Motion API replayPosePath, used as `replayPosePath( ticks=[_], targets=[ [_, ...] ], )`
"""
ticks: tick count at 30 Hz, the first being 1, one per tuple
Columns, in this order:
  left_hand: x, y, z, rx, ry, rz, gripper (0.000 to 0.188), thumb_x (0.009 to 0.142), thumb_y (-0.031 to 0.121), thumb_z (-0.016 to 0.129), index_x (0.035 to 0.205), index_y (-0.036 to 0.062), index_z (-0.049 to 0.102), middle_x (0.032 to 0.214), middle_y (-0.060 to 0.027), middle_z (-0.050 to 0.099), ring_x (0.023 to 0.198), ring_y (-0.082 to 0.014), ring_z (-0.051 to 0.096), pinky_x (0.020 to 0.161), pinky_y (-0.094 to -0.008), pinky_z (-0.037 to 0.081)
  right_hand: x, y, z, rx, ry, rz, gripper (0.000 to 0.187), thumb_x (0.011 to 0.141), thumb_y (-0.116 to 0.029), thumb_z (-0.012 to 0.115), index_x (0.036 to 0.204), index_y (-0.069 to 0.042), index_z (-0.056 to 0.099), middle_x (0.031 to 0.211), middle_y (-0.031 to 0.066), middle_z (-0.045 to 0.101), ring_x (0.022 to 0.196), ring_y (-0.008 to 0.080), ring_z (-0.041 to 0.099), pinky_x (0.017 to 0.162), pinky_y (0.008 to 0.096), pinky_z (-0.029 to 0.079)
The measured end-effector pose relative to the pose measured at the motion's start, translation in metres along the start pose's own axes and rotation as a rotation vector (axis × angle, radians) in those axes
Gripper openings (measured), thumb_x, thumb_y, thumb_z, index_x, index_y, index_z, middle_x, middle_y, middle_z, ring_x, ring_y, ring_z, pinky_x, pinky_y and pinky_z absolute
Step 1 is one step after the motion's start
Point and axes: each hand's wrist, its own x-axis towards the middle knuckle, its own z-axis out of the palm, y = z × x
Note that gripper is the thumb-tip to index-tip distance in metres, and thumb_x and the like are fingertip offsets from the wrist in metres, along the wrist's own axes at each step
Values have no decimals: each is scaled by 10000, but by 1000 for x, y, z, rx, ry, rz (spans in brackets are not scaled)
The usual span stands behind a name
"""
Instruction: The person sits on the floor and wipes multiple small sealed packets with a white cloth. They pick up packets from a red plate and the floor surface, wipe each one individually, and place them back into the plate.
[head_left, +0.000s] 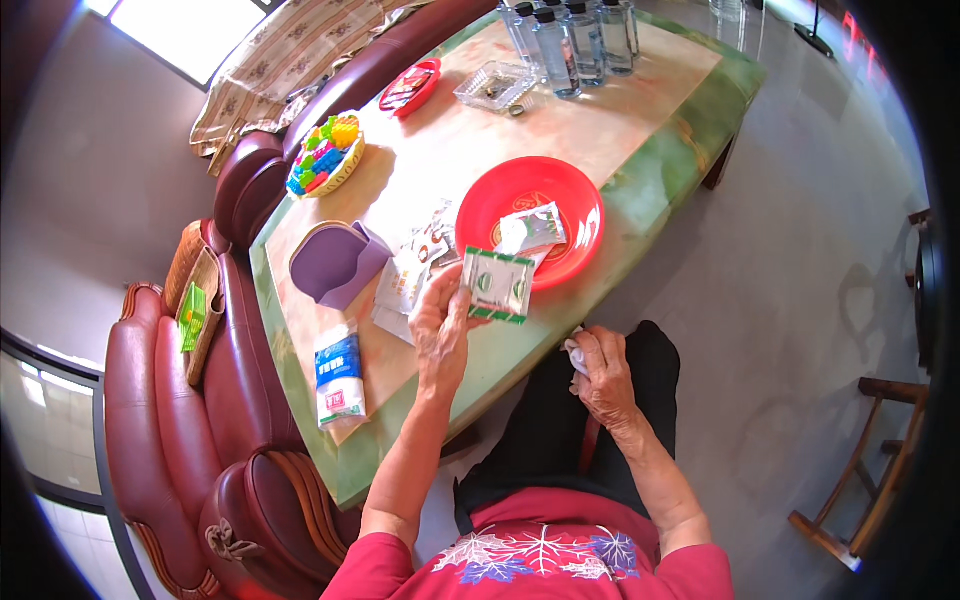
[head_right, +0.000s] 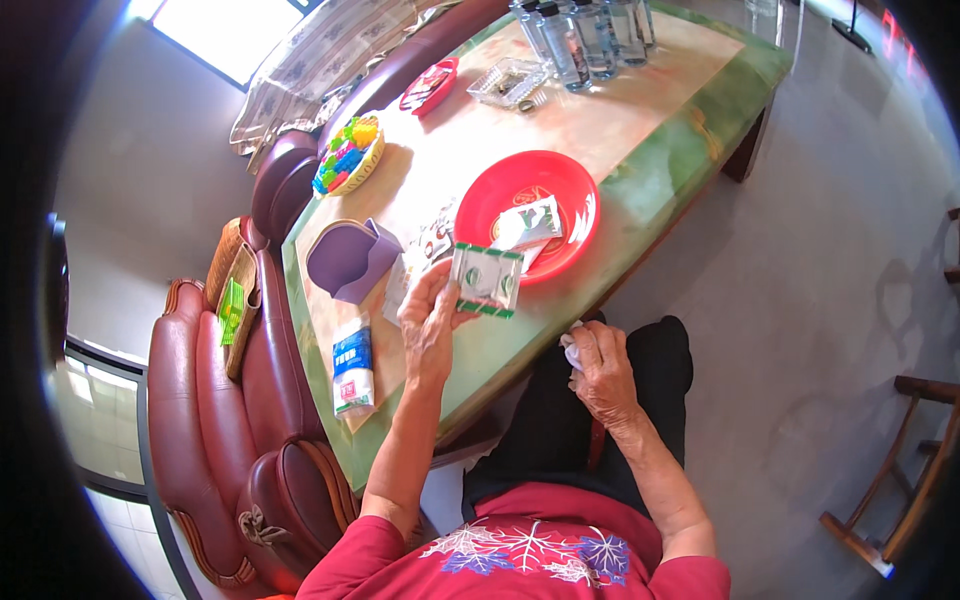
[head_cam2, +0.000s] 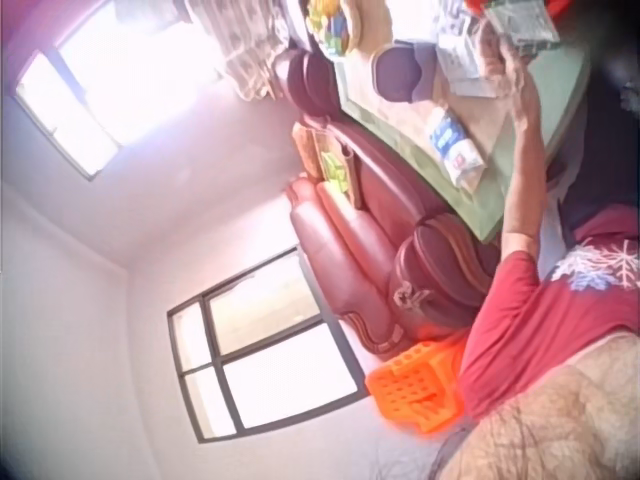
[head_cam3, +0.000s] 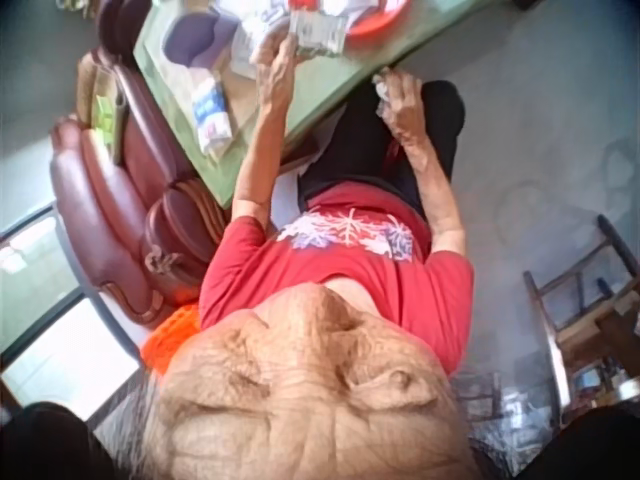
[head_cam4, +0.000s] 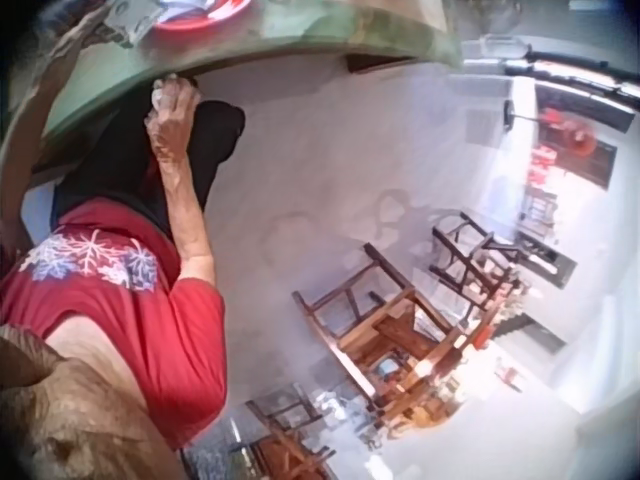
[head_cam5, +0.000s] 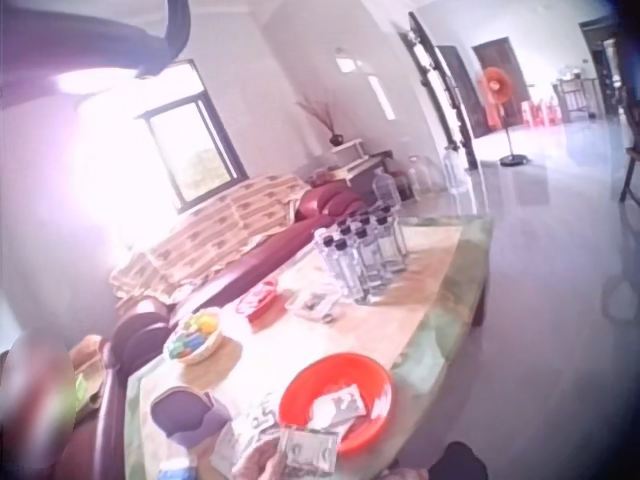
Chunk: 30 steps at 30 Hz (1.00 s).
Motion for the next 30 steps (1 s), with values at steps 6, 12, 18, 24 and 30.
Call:
replayPosePath(
  ticks=[6, 12, 18, 24, 30],
  targets=[
    [50, -13, 36, 170, 2, 119, 376, 973, 115, 586, 1326, -3, 535, 1228, -131, 639, 1036, -155, 622, 847, -304, 533, 5, -5, -6, 44, 19, 42, 631, 562, 116, 705, 1159, -17, 552, 1107, 170, 544, 967, 386, 544, 855, 452, 497],
    [37, -12, 13, 780, 175, 446, 406, 893, 98, 675, 1279, 13, 580, 1230, -176, 638, 1152, -260, 594, 1008, -381, 444, 3, 0, 2, 50, 28, 60, 576, 598, 123, 663, 1147, -20, 562, 1118, 169, 549, 968, 390, 542, 840, 467, 498],
    [29, -37, -56, 1158, 354, 499, 533, 780, 132, 745, 1265, 18, 554, 1327, -181, 562, 1217, -358, 532, 1047, -455, 398, 3, -3, 6, 65, 32, 96, 533, 647, 133, 618, 1155, -23, 566, 1097, 172, 566, 958, 389, 546, 818, 464, 503],
    [31, -54, -81, 1056, 266, 410, 397, 819, 143, 712, 1183, 29, 602, 1267, -173, 602, 1169, -361, 566, 1000, -452, 437, 3, -3, 6, 38, 24, 74, 512, 669, 130, 596, 1157, -19, 564, 1093, 177, 567, 965, 392, 548, 821, 469, 501],
    [11, -52, -98, 1026, 272, 369, 297, 829, 143, 702, 1095, 23, 644, 1189, -160, 647, 1104, -351, 605, 943, -428, 475, 2, -4, 6, 24, 37, 59, 498, 682, 122, 571, 1159, -19, 560, 1088, 178, 564, 955, 393, 545, 823, 467, 496]
  ],
)
